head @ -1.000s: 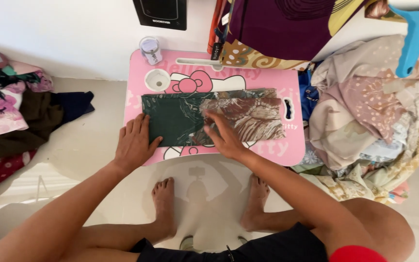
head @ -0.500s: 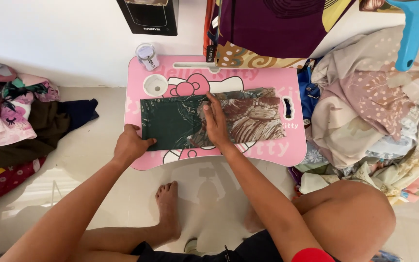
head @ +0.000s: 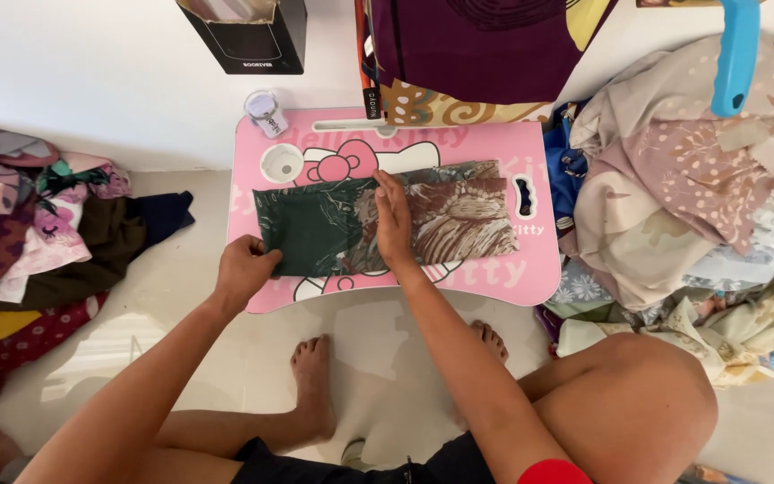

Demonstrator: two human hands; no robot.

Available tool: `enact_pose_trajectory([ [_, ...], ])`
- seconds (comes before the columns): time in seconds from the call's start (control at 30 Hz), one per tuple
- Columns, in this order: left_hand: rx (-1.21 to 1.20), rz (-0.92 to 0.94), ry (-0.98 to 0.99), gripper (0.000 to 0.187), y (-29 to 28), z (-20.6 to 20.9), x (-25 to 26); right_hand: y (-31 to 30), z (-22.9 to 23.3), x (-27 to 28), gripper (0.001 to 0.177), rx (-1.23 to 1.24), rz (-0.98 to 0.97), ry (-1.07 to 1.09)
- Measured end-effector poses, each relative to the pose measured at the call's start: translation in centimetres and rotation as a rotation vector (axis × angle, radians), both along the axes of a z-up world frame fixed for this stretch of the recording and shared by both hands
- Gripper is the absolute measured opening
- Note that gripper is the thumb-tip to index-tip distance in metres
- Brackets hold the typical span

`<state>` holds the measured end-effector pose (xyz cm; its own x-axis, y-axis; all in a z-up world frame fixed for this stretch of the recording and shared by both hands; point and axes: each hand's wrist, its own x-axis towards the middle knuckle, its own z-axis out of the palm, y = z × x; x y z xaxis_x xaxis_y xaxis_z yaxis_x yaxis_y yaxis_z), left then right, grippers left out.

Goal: Using a lint roller to remove lint and debris from a small piece of patterned fabric placed on a low table.

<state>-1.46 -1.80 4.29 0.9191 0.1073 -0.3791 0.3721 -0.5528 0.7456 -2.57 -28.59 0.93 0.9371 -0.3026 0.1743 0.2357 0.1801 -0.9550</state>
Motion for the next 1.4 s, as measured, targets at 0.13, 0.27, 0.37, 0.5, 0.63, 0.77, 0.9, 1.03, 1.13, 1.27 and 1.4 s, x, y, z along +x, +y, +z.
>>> enact_pose_trajectory([
  [0.13,0.045,0.004,-0.151,0.023,-3.7,3.7,-0.9,-0.4,0.7,-0.1,0.053,0.059,0.003,0.026],
  [0.27,0.054,-0.106,-0.483,0.021,-11.9,8.4,-1.8,-2.1,1.8,0.0,0.064,0.346,0.069,0.059],
  [0.37,0.123,-0.240,-0.574,0.023,-18.2,8.7,-2.2,-4.3,4.4,-0.5,0.088,0.600,0.129,0.152],
  [0.5,0.123,-0.464,-0.673,0.041,-25.5,7.4,-6.0,-11.4,-1.2,-0.3,0.075,0.962,-0.091,0.375],
  [0.63,0.072,-0.486,-0.979,0.050,-27.5,5.4,-11.4,-14.2,-1.9,-1.9,0.065,0.946,-0.093,0.370],
  [0.77,0.112,-0.554,-1.131,0.045,-25.5,0.0,-14.8,-16.0,-4.3,-1.2,0.026,0.834,-0.057,0.441],
  [0.9,0.329,-0.658,-1.162,0.050,-24.2,-2.6,-14.7,-16.0,-3.3,-1.1,0.025,0.653,-0.038,0.439],
  [1.03,0.348,-0.685,-1.188,0.057,-25.1,-1.6,-12.8,-13.8,3.0,-1.6,0.026,0.709,-0.041,0.374],
  [1.13,0.403,-0.729,-1.208,0.068,-26.1,-2.7,-11.9,-13.9,3.1,-1.3,0.031,0.761,-0.032,0.363],
  [1.27,0.536,-0.684,-1.127,0.074,-26.5,-3.8,-11.8,-16.4,2.3,-1.7,0.045,0.780,-0.034,0.326],
  [1.4,0.620,-0.644,-0.972,0.078,-26.3,-6.0,-12.2,-22.2,-4.1,-2.4,0.054,0.638,-0.104,0.384],
])
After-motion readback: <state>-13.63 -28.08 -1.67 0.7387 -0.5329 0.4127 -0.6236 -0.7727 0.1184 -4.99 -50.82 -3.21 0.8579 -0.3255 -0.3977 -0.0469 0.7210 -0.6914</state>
